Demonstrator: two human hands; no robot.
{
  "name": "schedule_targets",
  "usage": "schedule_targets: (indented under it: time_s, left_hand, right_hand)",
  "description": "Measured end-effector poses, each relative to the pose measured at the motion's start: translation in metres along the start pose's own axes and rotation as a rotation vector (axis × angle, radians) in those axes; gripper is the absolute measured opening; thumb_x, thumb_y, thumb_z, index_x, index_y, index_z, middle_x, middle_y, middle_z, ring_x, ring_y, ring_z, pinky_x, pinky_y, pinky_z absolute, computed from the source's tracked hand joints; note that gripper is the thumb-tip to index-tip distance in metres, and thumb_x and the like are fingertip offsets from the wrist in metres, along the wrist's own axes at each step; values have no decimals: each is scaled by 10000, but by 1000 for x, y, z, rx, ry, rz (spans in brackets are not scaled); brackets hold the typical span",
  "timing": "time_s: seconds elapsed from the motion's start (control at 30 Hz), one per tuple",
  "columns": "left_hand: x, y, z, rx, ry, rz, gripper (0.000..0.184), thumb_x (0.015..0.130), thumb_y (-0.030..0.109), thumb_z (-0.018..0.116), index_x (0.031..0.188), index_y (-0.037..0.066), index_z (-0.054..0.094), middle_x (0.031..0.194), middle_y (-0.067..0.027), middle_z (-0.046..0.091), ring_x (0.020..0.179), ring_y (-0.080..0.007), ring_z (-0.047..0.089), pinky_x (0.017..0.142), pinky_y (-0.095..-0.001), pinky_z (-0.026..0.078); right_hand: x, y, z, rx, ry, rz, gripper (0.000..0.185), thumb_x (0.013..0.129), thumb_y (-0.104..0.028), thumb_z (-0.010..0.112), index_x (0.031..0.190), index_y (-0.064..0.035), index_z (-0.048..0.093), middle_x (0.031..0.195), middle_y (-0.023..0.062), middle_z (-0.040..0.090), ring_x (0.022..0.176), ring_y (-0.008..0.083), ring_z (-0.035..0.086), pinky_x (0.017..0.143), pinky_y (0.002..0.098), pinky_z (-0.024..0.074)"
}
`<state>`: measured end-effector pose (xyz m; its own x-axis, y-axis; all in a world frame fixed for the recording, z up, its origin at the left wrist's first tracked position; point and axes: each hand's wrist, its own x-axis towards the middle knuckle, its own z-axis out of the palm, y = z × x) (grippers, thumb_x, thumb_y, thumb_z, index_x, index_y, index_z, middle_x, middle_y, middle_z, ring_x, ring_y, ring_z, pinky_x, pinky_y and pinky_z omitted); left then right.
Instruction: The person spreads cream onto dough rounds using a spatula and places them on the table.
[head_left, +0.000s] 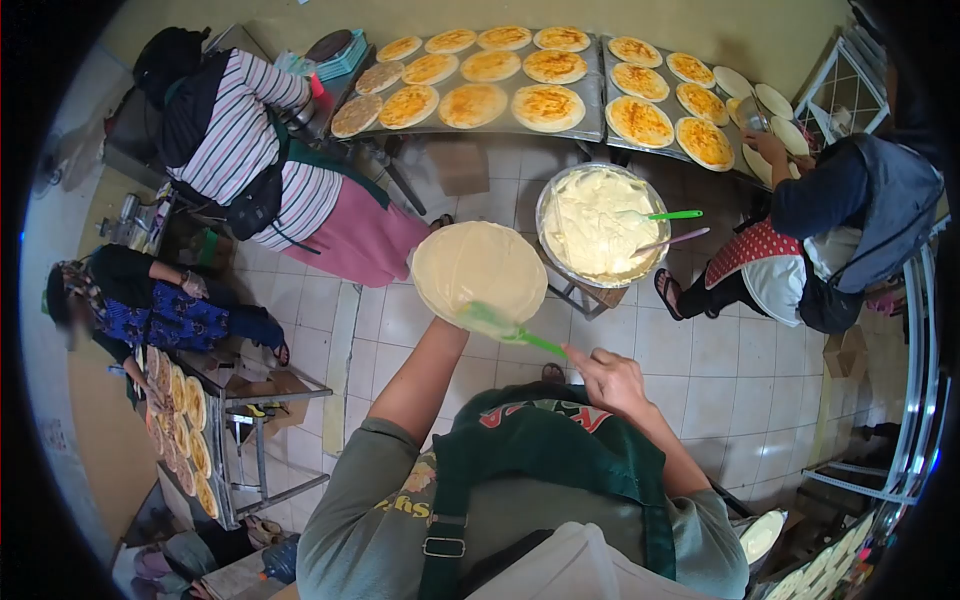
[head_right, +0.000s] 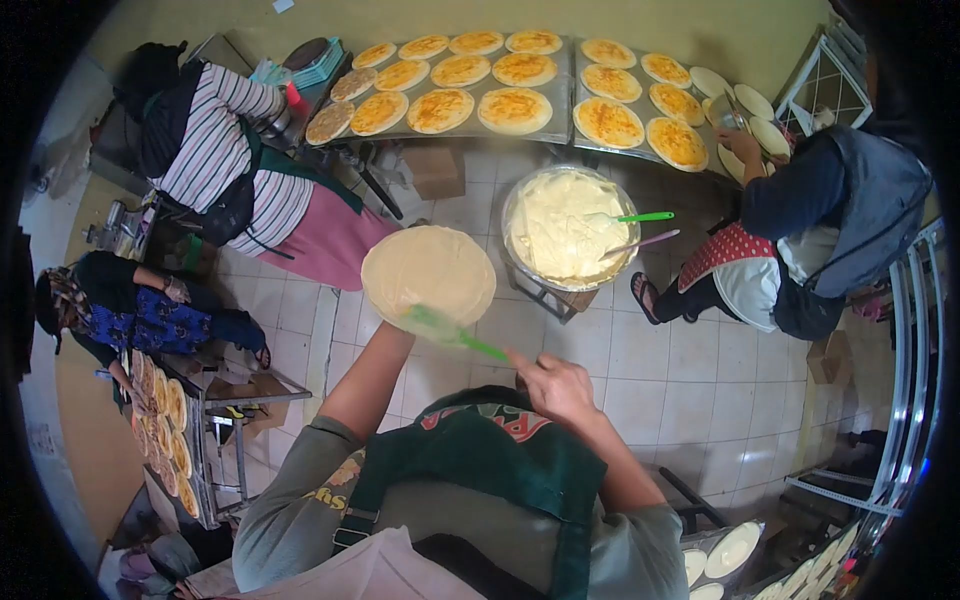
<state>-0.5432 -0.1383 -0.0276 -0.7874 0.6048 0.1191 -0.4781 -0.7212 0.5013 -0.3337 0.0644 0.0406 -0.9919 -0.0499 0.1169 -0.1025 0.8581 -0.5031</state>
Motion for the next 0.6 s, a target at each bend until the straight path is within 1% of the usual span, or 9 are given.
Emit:
schedule_targets:
  time_s: [0.07, 0.1, 0.17, 0.2, 0.27, 0.33, 0.43, 0.5, 0.6]
  left_hand:
    - [-9, -7, 2, -4, 3, 5, 554, 877, 478, 375, 1303, 125, 362, 1311, -98, 415, 1183, -268, 427, 962, -449, 381]
    - [-5, -8, 2, -7, 6, 6, 554, 876, 478, 376, 1303, 126, 362, 1310, -97, 415, 1183, -269, 427, 962, -450, 380]
    - [-9, -9, 2, -17, 12, 8, 554, 875, 479, 377, 1303, 127, 362, 1310, -97, 416, 1183, -270, 426, 962, -453, 379]
    - [-15, -10, 2, -23, 14, 9, 554, 875, 479, 378, 1303, 128, 363, 1310, -96, 416, 1184, -270, 426, 962, -454, 379]
    - [-16, -14, 3, -34, 19, 10, 554, 874, 480, 380, 1303, 130, 363, 1310, -96, 416, 1184, -271, 425, 962, -457, 378]
    - [-17, -19, 4, -44, 22, 13, 555, 873, 481, 382, 1303, 131, 363, 1309, -95, 417, 1184, -272, 425, 963, -459, 377]
    - [-14, -21, 5, -57, 26, 16, 555, 871, 482, 384, 1303, 134, 363, 1309, -94, 417, 1185, -274, 424, 963, -463, 375]
    - [-10, -19, 4, -66, 35, 18, 555, 870, 483, 386, 1303, 136, 364, 1309, -94, 418, 1185, -275, 424, 963, -465, 374]
    - [11, -13, 2, -79, 49, 19, 556, 869, 484, 388, 1303, 138, 364, 1308, -93, 419, 1186, -276, 423, 963, -469, 372]
  right_hand:
    - [2, -4, -5, 255, -91, -32, 390, 799, -128, 515, 1182, -196, 538, 640, 92, 516, 575, 263, 554, 531, 374, 458]
    - [5, 0, 1, 256, -92, -37, 390, 799, -128, 515, 1182, -196, 538, 640, 92, 516, 575, 263, 554, 531, 374, 458]
    - [16, 14, 16, 603, 101, -21, 355, 836, -146, 507, 1184, -202, 544, 682, 99, 550, 592, 257, 560, 559, 355, 458]
    - [25, 15, 11, 602, 98, -24, 355, 836, -146, 507, 1184, -202, 544, 682, 99, 550, 592, 257, 560, 559, 355, 458]
    - [48, 18, -2, 425, 181, 139, 356, 844, -135, 504, 1192, -205, 540, 713, 111, 568, 602, 261, 565, 585, 346, 463]
    - [63, 27, 2, 352, 215, 127, 365, 839, -126, 505, 1194, -206, 538, 703, 108, 559, 600, 265, 563, 577, 352, 460]
    - [67, 27, 17, 186, 227, 90, 413, 803, -85, 502, 1198, -201, 536, 674, 99, 535, 593, 275, 561, 540, 370, 452]
    - [62, 20, 27, 180, 259, -83, 452, 760, -60, 507, 1187, -203, 545, 627, 89, 490, 561, 275, 542, 501, 381, 440]
    - [49, 8, 29, 117, 128, -125, 455, 736, -39, 503, 1164, -183, 561, 587, 79, 433, 523, 272, 508, 483, 384, 433]
